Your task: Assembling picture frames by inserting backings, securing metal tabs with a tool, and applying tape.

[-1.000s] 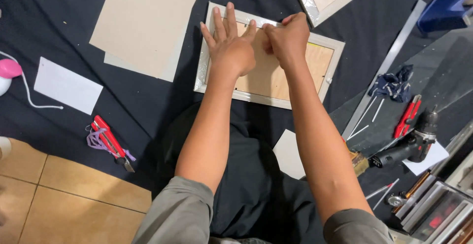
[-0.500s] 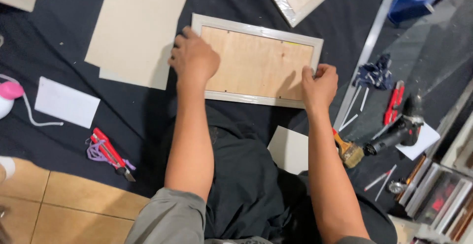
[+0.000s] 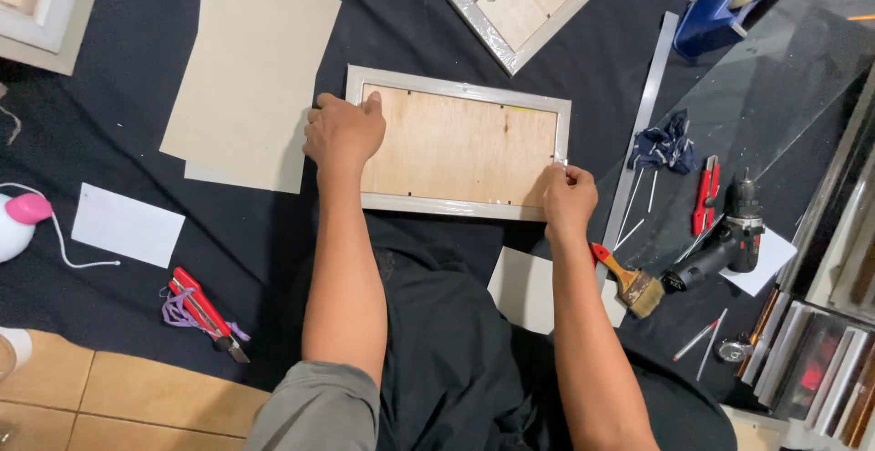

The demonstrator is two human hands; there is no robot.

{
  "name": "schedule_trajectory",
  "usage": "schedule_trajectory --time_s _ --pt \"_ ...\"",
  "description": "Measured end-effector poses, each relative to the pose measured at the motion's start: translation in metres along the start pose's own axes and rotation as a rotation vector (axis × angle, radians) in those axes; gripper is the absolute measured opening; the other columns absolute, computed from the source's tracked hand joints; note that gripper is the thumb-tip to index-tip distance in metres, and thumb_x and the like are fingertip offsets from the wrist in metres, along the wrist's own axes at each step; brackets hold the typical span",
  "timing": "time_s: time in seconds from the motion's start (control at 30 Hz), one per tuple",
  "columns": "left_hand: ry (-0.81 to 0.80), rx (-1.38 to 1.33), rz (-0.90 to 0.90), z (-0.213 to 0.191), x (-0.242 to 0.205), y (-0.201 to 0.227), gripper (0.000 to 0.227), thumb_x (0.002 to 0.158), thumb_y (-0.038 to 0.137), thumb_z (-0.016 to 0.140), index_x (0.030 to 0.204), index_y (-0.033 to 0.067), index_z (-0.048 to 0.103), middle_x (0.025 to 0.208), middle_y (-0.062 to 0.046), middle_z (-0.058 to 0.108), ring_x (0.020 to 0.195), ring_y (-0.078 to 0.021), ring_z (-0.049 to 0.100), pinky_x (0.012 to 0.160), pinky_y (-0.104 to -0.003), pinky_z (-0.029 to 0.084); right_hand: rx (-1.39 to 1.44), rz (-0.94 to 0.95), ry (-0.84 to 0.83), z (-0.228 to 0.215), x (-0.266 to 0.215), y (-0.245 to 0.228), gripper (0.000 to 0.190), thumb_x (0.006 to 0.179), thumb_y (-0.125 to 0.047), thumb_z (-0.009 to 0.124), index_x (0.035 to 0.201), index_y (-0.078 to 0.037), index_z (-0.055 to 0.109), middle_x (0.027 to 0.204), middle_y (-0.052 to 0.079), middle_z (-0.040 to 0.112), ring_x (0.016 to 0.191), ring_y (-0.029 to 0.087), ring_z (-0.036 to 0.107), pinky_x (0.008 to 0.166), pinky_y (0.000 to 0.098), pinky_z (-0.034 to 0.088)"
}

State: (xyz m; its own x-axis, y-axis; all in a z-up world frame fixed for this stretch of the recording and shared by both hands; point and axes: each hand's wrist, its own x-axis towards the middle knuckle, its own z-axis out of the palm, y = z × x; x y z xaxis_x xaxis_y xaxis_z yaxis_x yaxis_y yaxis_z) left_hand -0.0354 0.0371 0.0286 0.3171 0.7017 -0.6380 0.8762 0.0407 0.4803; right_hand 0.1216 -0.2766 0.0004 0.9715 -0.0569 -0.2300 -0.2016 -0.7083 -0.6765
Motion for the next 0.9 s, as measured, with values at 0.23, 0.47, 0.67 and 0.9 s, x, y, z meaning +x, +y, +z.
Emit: schedule_trajectory --time_s 0.23,0.47,0.67,0.9 --pt "0.042 -0.258 0.222 -0.027 -0.029 0.019 0.06 0.102 0.044 0.051 0.131 -0.0081 0.059 0.116 -0.031 0.063 0.114 -0.0496 0.063 0.094 -0.06 0.049 0.353 0.164 -0.051 -0.033 0.005 -0.012 0.033 0.092 -0.023 0.072 0.116 -0.002 0.065 0.102 0.015 0.064 0.097 0.026 0.062 0.081 0.0448 0.051" --pt "0.044 -0.419 0.299 -0.014 -0.011 0.009 0.045 0.101 0.039 0.062 0.114 -0.0041 0.066 0.093 -0.018 0.067 0.089 -0.032 0.07 0.071 -0.044 0.057 0.54 0.171 -0.188 -0.064 0.021 -0.016 0.027 0.093 -0.023 0.075 0.114 -0.007 0.072 0.096 0.015 0.068 0.094 0.033 0.073 0.081 0.046 0.059" --pt "0.055 -0.489 0.269 -0.003 -0.006 0.009 0.046 0.098 0.042 0.065 0.113 -0.0014 0.067 0.087 -0.013 0.067 0.081 -0.0257 0.07 0.063 -0.039 0.056 0.558 0.032 -0.231 -0.054 0.025 -0.037 0.03 0.097 -0.017 0.073 0.122 -0.001 0.068 0.11 0.015 0.071 0.105 0.023 0.066 0.092 0.045 0.056" --pt "0.002 -0.902 0.15 -0.011 -0.029 0.031 0.059 0.101 0.04 0.064 0.135 -0.0086 0.058 0.119 -0.028 0.069 0.119 -0.0381 0.067 0.093 -0.05 0.057 0.342 -0.156 -0.252 -0.047 0.117 -0.079 0.037 0.097 -0.035 0.078 0.126 -0.012 0.074 0.112 0.018 0.071 0.101 0.026 0.065 0.087 0.0477 0.052"
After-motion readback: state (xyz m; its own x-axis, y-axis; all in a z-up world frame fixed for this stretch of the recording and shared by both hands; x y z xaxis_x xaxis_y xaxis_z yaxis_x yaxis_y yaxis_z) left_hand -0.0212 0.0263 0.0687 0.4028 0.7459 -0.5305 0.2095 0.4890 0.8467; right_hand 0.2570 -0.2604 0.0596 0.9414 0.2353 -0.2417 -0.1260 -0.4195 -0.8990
